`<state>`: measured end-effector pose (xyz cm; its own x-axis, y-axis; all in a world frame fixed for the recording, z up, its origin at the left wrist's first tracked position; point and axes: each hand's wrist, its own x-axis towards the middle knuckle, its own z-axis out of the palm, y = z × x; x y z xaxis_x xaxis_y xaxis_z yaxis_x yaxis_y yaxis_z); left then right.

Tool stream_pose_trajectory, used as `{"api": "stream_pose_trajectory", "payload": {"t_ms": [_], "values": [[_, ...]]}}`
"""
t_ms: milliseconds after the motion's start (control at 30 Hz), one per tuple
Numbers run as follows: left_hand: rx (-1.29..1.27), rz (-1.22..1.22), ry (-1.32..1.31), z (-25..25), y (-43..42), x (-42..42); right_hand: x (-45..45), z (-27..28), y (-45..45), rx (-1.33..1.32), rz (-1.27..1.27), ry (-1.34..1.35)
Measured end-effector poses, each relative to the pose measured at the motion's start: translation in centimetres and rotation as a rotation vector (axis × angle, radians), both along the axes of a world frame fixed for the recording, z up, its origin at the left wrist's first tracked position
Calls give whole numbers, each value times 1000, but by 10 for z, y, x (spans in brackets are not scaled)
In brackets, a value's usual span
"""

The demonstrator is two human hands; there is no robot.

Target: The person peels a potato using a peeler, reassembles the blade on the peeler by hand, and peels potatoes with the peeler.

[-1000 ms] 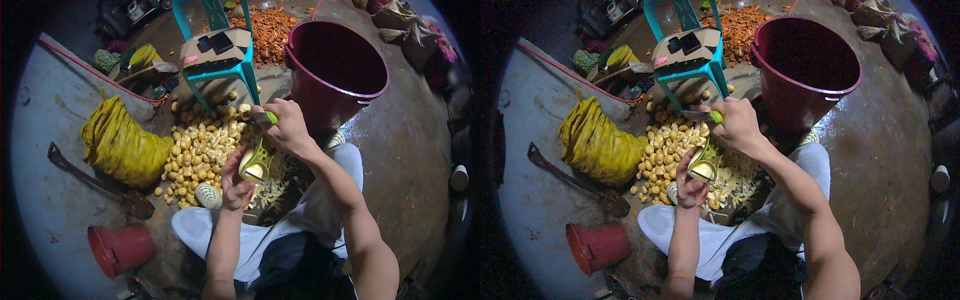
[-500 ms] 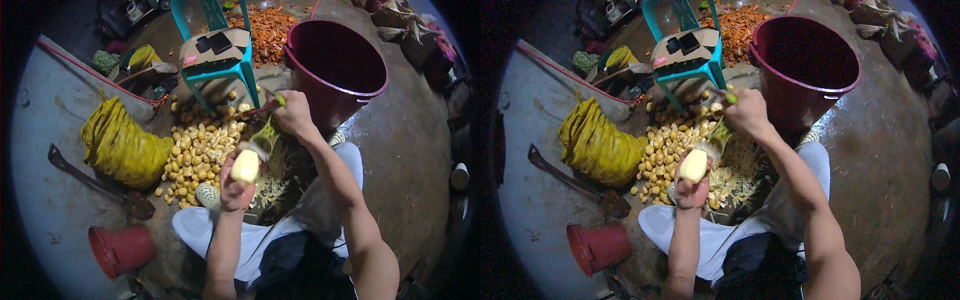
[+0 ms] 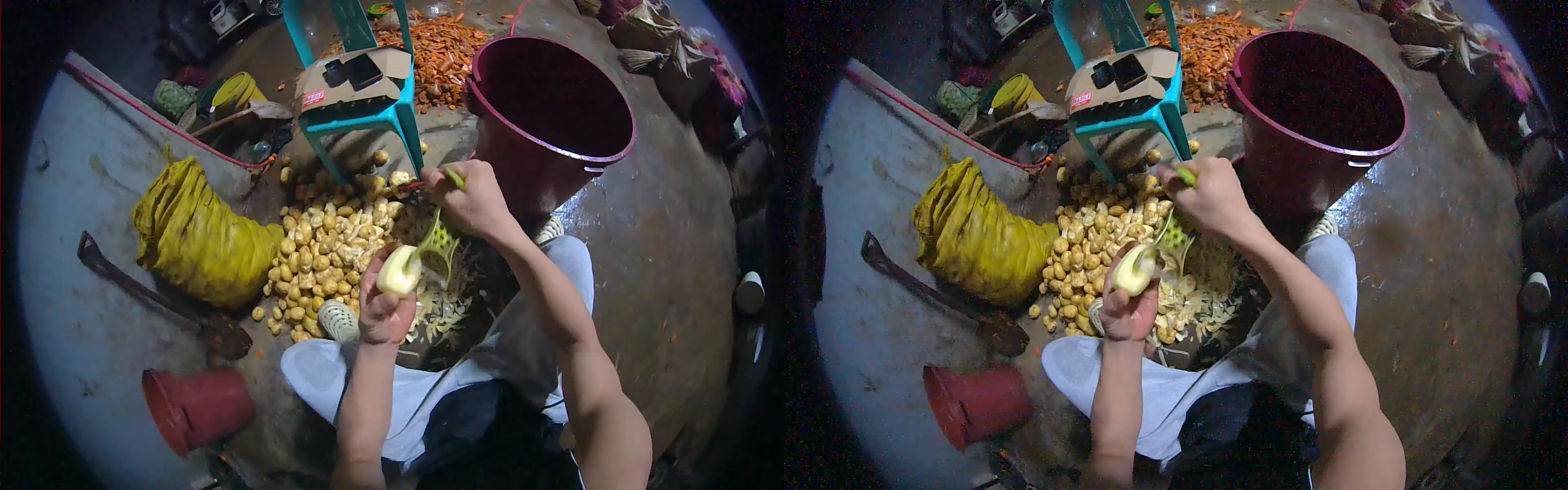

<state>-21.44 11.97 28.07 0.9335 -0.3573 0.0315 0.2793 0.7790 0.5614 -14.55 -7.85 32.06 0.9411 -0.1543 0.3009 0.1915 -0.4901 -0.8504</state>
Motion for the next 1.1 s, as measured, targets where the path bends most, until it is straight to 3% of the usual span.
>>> {"api": "stream_pose_trajectory", "payload": {"t_ms": [67,100,200,267,333,367,467,500,733,1033,1100], "values": [[105,51,-81,-2,-4,-2,-7,3,3,-241,-23,-346],[92,73,-85,-4,-4,-3,-4,-3,1,-238,-26,-344],[-39,20,-57,-7,-1,-4,20,-19,-11,-86,-193,48],[-150,-49,-18,-7,3,-1,15,-22,-11,161,-118,143],[-158,-105,35,-10,5,0,1,0,4,115,-4,100],[-103,0,95,-13,4,-5,-4,5,7,35,31,33],[-60,27,52,-8,-4,-4,-6,1,10,-136,-1,-130],[-59,22,52,-7,-3,-4,-7,4,8,-174,-12,-48],[218,-152,-40,-5,5,-3,-9,4,3,-177,1,-83],[380,-19,-167,0,-5,-2,-10,5,-3,-312,-9,-148],[406,-22,-175,3,-7,-3,-10,2,-6,-303,-2,-316]]}}
